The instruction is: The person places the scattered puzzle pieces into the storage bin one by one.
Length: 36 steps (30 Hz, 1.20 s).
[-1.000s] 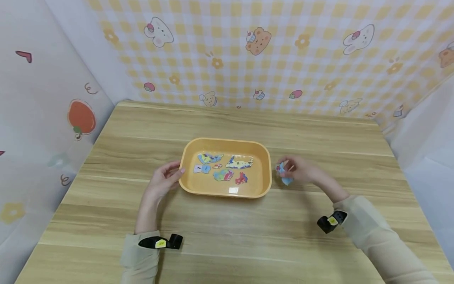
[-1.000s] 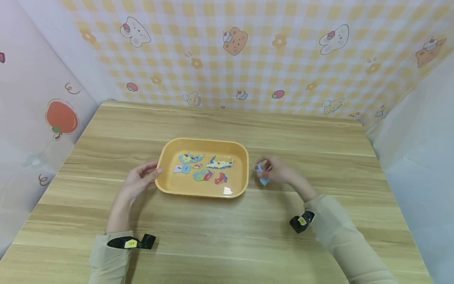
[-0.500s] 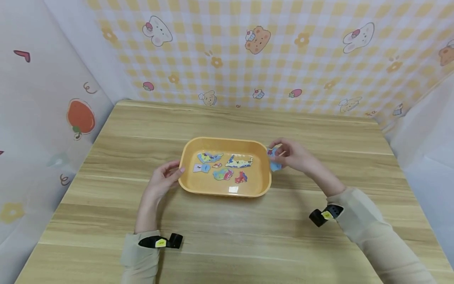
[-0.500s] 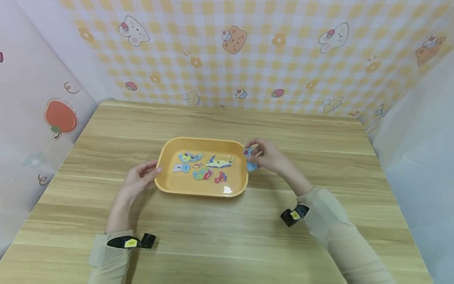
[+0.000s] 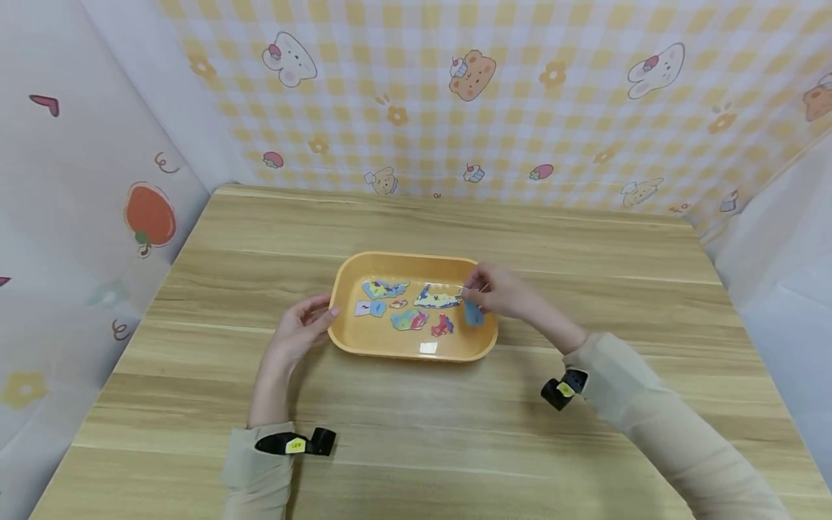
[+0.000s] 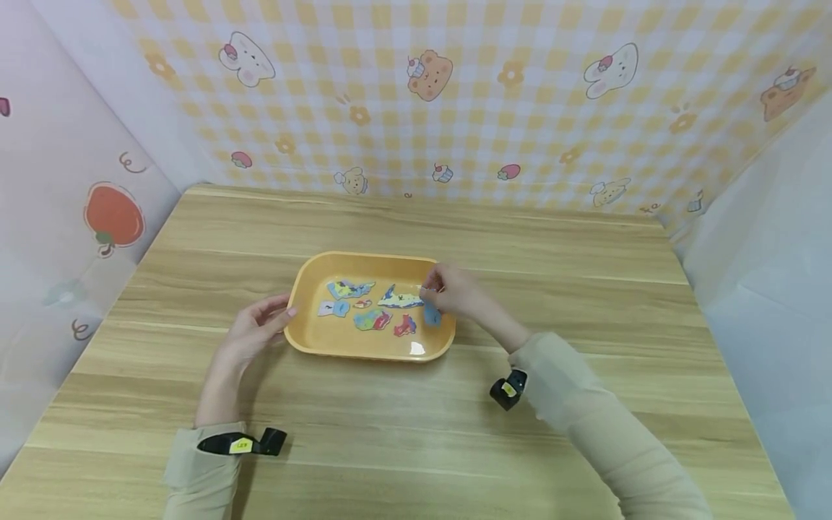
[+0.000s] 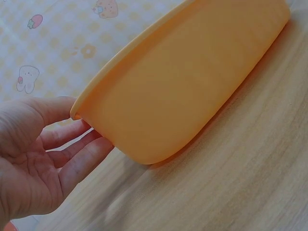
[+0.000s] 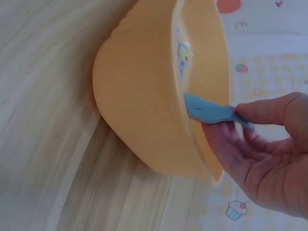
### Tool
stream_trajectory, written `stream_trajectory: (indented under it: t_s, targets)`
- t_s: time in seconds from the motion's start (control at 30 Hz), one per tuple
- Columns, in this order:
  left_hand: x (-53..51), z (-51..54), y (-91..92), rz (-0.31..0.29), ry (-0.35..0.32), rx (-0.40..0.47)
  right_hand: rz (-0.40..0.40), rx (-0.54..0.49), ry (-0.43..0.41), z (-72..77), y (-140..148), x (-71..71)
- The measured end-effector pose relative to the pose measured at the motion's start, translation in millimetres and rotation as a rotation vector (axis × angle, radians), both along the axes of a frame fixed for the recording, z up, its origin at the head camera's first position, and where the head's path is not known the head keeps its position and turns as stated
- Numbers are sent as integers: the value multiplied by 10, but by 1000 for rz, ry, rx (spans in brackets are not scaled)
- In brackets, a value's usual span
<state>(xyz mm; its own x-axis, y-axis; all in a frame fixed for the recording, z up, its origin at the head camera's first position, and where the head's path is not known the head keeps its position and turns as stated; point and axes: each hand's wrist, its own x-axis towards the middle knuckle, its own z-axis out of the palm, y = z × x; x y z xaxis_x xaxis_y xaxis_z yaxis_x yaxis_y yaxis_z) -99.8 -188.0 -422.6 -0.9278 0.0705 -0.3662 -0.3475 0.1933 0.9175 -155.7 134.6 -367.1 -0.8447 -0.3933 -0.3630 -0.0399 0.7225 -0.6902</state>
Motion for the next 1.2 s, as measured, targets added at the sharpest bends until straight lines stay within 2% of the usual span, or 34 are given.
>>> stream_trajectory:
  t_s: [0.17,0.33,0.63,0.83,1.07,1.2]
  targets:
    - [1,-17,-1,0,-4,5,77,164,73,-76,-150,22]
    - [-6,-25,7,6,-14,8,170,265,98,-140,-232,24]
    - [-5,-19,9,16,-13,12,221,432,35,-184,-344,-7]
    - [-1,-7,12,-1,4,25,223,495,-57,-198,-400,-13]
    - [-3,1,13,7,0,19,266,578,-56,-224,-435,-24]
    - [-5,-5,4,7,0,19,237,564,-74,-229,-441,-23]
